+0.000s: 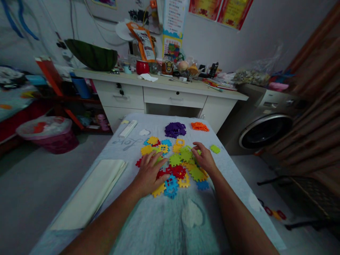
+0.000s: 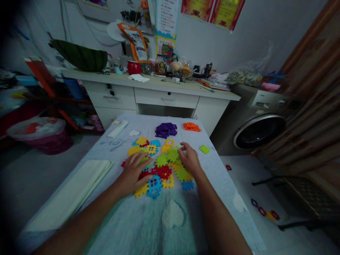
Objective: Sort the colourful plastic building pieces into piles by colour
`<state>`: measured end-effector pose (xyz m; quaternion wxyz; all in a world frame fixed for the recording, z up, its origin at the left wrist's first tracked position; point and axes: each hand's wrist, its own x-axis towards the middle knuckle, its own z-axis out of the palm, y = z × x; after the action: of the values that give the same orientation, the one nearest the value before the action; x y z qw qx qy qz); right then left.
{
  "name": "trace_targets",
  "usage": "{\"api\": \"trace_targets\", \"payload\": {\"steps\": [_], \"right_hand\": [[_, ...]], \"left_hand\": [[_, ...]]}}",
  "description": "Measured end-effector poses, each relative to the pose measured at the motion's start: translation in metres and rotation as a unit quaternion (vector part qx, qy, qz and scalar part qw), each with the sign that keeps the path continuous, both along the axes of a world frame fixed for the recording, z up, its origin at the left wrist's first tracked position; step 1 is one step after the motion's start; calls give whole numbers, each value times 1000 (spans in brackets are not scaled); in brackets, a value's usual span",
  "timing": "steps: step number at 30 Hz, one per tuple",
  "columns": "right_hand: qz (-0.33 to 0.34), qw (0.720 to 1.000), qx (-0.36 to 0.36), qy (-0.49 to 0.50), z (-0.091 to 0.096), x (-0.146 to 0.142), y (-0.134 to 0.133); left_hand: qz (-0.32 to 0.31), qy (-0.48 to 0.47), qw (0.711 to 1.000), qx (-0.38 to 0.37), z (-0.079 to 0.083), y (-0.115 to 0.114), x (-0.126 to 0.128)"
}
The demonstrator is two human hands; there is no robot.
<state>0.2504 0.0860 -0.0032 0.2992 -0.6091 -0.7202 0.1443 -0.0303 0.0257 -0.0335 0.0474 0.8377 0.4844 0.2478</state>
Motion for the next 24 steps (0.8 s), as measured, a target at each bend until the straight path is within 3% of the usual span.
{"api": "trace_targets", "payload": {"steps": [3,7,11,16,24], "right_hand": [[-113,991,23,-68,-8,27,11],[-249,953,-52,-165,-26,57,19],[-264,942,-90,-188,-35,62,21],[-253,945,-79,-193,-32,57,20],[-309,926,-81,-202,-37,63,20]], "left_hand": [[-48,20,999,-8,8,-4,7],[-110,37,993,-26,16,-9,20],[-114,44,991,-54,14,-10,27],[-45,64,996,-52,5,-8,25],[10,62,998,-14,0,-8,25]]}}
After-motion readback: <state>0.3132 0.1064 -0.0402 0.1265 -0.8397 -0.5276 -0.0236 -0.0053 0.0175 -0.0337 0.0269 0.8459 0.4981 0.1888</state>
